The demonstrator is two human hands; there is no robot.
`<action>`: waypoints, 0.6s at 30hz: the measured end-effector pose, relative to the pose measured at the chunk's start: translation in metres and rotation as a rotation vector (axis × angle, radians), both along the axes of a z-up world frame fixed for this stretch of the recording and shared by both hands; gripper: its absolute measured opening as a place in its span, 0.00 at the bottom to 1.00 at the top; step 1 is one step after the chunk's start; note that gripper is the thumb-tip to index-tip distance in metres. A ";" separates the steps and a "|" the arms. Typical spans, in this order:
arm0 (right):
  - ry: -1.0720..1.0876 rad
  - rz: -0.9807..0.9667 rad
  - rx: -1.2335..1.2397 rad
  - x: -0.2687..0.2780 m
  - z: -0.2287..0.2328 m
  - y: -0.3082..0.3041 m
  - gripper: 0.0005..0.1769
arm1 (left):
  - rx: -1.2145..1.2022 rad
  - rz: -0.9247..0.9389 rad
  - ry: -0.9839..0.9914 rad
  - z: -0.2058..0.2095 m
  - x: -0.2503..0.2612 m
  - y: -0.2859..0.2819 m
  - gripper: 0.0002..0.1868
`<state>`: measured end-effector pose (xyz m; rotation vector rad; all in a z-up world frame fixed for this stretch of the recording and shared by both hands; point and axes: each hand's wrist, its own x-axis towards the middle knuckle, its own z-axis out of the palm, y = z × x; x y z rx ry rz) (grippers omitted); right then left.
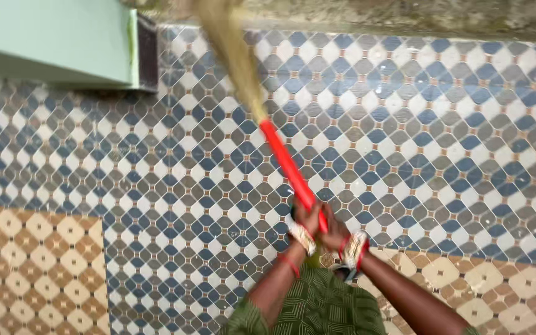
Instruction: The person sweeps debris from a tiled indoor floor into a pile using a handheld broom.
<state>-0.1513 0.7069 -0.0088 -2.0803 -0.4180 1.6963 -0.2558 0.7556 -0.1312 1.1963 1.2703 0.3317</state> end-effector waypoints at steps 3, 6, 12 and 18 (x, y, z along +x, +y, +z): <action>0.036 0.026 0.019 -0.013 0.023 -0.065 0.46 | -0.179 0.239 0.083 0.032 -0.016 -0.079 0.34; 0.190 -0.156 -0.165 -0.010 0.026 -0.105 0.48 | -0.389 0.335 0.062 0.032 -0.003 -0.113 0.28; 0.063 -0.605 -0.114 -0.043 0.011 -0.142 0.46 | -0.457 -0.035 -0.114 0.017 0.013 -0.122 0.28; 0.072 -1.222 0.116 -0.195 0.032 -0.183 0.48 | -0.285 -0.880 0.117 0.066 -0.069 -0.136 0.45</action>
